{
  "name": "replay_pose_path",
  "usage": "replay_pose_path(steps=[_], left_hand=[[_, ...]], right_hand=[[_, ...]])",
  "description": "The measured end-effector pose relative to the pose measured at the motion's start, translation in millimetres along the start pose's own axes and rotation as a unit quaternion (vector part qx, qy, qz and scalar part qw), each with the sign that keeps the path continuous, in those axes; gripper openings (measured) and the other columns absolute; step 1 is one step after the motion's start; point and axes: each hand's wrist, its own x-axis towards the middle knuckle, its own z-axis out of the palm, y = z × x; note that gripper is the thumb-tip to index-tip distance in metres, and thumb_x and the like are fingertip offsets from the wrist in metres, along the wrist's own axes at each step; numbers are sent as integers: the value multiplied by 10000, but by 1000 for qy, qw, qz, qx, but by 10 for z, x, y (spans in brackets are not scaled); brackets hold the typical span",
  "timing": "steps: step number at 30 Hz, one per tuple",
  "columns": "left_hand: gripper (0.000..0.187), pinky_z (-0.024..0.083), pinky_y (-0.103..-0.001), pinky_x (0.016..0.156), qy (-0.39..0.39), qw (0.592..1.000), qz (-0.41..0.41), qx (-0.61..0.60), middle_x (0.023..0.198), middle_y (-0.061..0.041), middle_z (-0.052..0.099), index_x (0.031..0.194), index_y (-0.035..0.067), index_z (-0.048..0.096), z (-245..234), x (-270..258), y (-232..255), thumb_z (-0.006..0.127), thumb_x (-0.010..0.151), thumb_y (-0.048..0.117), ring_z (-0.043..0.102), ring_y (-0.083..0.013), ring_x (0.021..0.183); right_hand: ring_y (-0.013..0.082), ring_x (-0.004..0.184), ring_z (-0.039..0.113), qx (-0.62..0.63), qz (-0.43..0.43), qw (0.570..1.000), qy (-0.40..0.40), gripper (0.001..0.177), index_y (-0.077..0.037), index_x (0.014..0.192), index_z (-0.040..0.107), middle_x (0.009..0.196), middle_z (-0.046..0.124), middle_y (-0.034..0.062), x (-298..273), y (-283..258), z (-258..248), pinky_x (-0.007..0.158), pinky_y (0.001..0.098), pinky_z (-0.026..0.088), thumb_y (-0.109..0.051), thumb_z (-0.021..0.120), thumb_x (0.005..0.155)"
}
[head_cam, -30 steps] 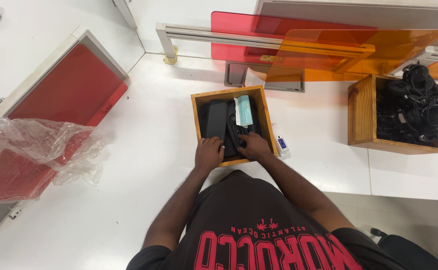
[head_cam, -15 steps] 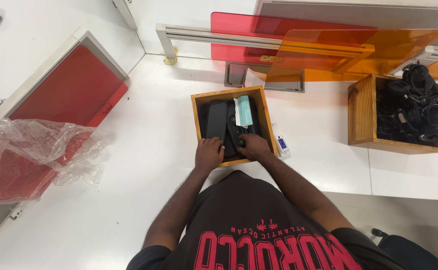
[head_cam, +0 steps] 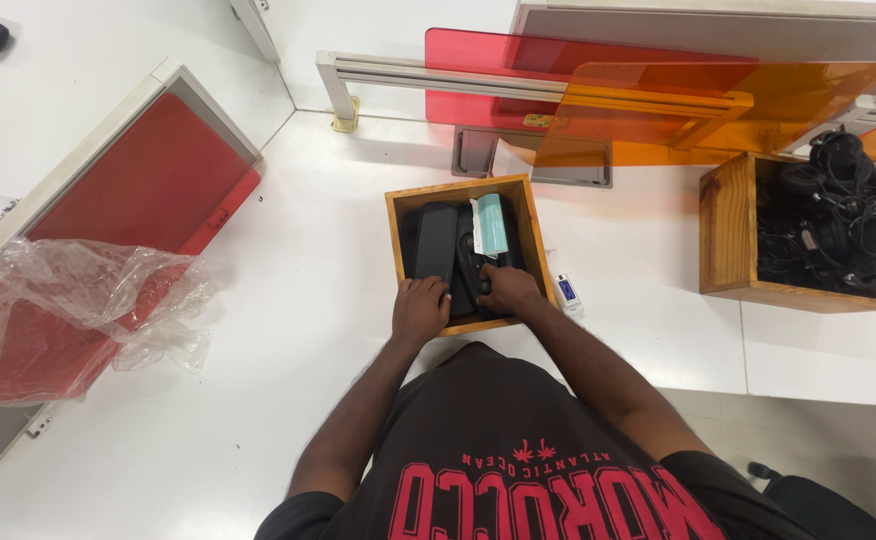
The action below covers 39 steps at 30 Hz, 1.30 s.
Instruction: The person organizes various office items, including placing black cases into a wooden box, handling white plastic parts at a desk, and sorting several headsets within another wooden box.
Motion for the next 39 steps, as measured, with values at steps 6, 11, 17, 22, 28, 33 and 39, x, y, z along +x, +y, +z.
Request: replay_pose_path(steps=[6,11,17,22,28,33,39], left_hand=[[208,417,-445,985,-10,1000,1,-7,1131,-93,721,1038,60,757,46,54,-23,702,883,187,651,-276,1034],[226,424,-425,1005,-1,1000,3,-10,1166,-95,722,1065,61,754,20,32,-12,701,889,192,663,-274,1058],[224,420,-414,1000,-13,1000,2,13,1171,-98,722,1079,67,755,20,62,9,709,902,195,662,-288,1048],[217,417,-410,996,-13,1000,-3,24,1166,-92,727,1082,69,752,14,65,48,708,904,184,664,-271,1022],[195,422,-399,983,-7,1000,-15,6,1144,-72,734,1069,73,756,15,70,67,704,905,165,666,-250,1030],[188,425,-400,976,-2,1000,-12,13,1142,-73,735,1053,75,761,23,69,61,704,891,151,666,-244,1040],[175,426,-404,989,-6,1000,-19,20,1135,-62,740,1037,72,758,31,71,79,701,890,147,666,-231,1026]], right_hand=[[246,896,765,226,-137,937,230,387,-138,1155,752,1055,766,97,-258,322,264,804,374,601,-351,807,837],[150,763,727,399,10,842,364,153,-96,1021,790,894,786,58,-456,923,286,684,286,580,-231,767,951],[216,914,726,314,207,883,280,451,-100,1238,706,1089,743,94,-374,1855,660,835,380,584,-334,809,867],[333,1155,633,201,182,934,234,704,-102,1375,613,1299,622,179,-241,1933,952,945,459,526,-375,871,781],[361,1190,636,240,179,936,184,807,-81,1421,583,1307,634,205,-77,1702,916,988,476,522,-484,862,780],[338,1126,687,257,195,927,193,810,-56,1394,601,1247,691,193,-10,1663,867,937,457,555,-539,845,791],[306,1014,723,262,231,929,124,791,-57,1327,597,1135,729,159,220,1728,868,879,443,580,-517,855,737]])
